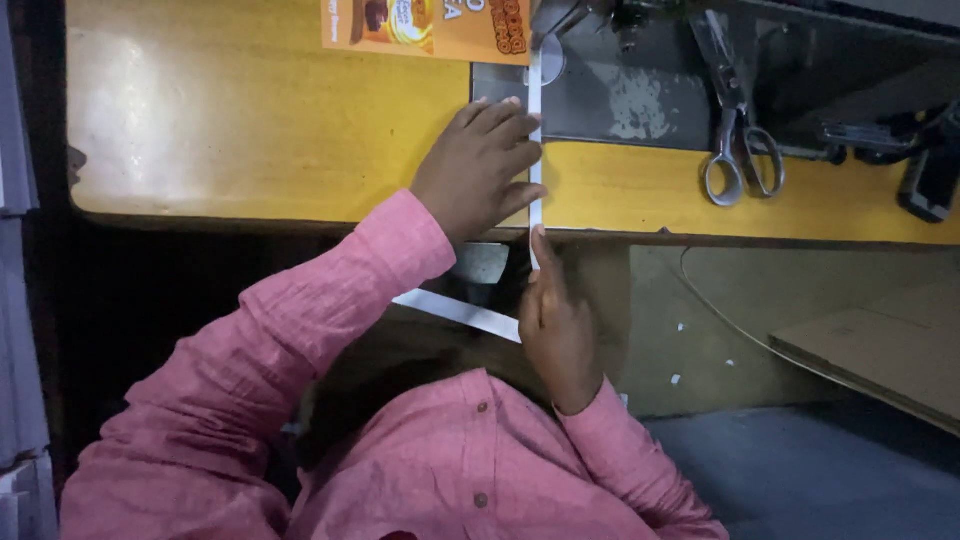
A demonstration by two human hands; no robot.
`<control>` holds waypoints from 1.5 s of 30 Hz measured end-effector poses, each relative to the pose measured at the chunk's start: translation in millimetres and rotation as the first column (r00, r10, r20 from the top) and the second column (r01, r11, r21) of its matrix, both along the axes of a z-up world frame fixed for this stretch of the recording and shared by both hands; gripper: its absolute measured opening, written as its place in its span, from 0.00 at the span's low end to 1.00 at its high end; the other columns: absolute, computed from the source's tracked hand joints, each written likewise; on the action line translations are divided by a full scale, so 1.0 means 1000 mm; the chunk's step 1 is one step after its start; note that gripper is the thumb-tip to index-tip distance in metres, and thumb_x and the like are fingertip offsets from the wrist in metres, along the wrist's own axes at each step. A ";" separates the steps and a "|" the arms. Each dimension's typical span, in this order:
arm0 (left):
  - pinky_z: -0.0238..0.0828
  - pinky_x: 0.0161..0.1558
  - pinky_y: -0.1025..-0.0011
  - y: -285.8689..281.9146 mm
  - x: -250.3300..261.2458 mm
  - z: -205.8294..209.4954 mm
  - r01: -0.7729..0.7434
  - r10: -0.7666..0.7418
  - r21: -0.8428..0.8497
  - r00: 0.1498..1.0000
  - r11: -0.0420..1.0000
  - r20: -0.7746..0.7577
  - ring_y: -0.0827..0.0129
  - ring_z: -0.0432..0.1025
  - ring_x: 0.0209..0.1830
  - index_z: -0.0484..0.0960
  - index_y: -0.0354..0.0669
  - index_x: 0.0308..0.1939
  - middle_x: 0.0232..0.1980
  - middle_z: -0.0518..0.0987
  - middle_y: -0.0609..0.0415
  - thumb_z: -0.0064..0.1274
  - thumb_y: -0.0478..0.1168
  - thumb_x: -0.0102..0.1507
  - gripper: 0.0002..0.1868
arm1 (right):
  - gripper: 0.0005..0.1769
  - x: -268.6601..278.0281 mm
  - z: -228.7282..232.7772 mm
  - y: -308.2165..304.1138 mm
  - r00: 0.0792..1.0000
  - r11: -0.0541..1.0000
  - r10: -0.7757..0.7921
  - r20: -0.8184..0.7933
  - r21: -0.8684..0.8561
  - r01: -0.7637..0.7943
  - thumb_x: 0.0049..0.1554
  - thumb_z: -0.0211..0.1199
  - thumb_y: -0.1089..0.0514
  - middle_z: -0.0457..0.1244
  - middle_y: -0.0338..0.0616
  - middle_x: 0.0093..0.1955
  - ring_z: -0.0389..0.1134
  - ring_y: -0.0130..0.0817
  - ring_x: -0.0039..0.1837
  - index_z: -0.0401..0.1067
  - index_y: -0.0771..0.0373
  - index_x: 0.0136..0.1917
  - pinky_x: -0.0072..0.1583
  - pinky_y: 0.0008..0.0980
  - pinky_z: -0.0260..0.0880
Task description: The person uses a sewing machine to stitch a white strip of material along the edge of various printed paper sheets. They repeatedly pick up sheets from a stack, align them under the needle, and sew them before moving them aside.
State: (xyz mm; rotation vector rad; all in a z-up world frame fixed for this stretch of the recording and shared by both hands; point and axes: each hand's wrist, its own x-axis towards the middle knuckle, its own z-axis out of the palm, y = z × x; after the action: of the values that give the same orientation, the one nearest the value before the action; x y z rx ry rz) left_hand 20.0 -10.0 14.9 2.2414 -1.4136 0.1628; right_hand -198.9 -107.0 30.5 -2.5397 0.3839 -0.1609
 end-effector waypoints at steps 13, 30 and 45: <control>0.60 0.70 0.47 -0.013 0.018 -0.023 -0.042 0.044 -0.075 0.999 0.996 0.024 0.51 0.67 0.74 0.89 0.50 0.54 0.69 0.79 0.51 0.62 0.59 0.66 0.22 | 0.32 0.008 -0.016 -0.005 0.996 0.995 -0.069 -0.052 0.064 0.073 0.70 0.47 0.54 0.68 0.45 0.69 0.72 0.66 0.38 0.53 0.43 0.85 0.38 0.56 0.66; 0.60 0.69 0.40 0.388 -0.112 0.071 -0.954 0.969 0.282 0.156 0.097 0.194 0.35 0.64 0.71 0.73 0.34 0.72 0.73 0.71 0.31 0.68 0.61 0.67 0.42 | 0.27 -0.012 -0.011 0.011 0.989 0.991 0.032 0.144 0.127 -0.051 0.80 0.44 0.61 0.65 0.54 0.44 0.62 0.38 0.39 0.59 0.68 0.88 0.39 0.37 0.58; 0.66 0.31 0.46 0.401 -0.100 0.084 -0.952 0.909 0.108 0.305 0.286 0.283 0.43 0.79 0.38 0.89 0.56 0.41 0.38 0.85 0.45 0.56 0.50 0.71 0.10 | 0.29 -0.004 -0.038 -0.011 0.958 0.975 0.216 0.186 0.016 -0.223 0.76 0.31 0.60 0.48 0.60 0.88 0.50 0.49 0.88 0.50 0.75 0.85 0.84 0.34 0.48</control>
State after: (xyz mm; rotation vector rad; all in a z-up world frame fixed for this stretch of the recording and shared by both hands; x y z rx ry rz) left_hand -80.5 390.6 99.2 3.0643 0.1200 0.5924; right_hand -203.3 -118.5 -7.1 -2.4837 0.0313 -0.2969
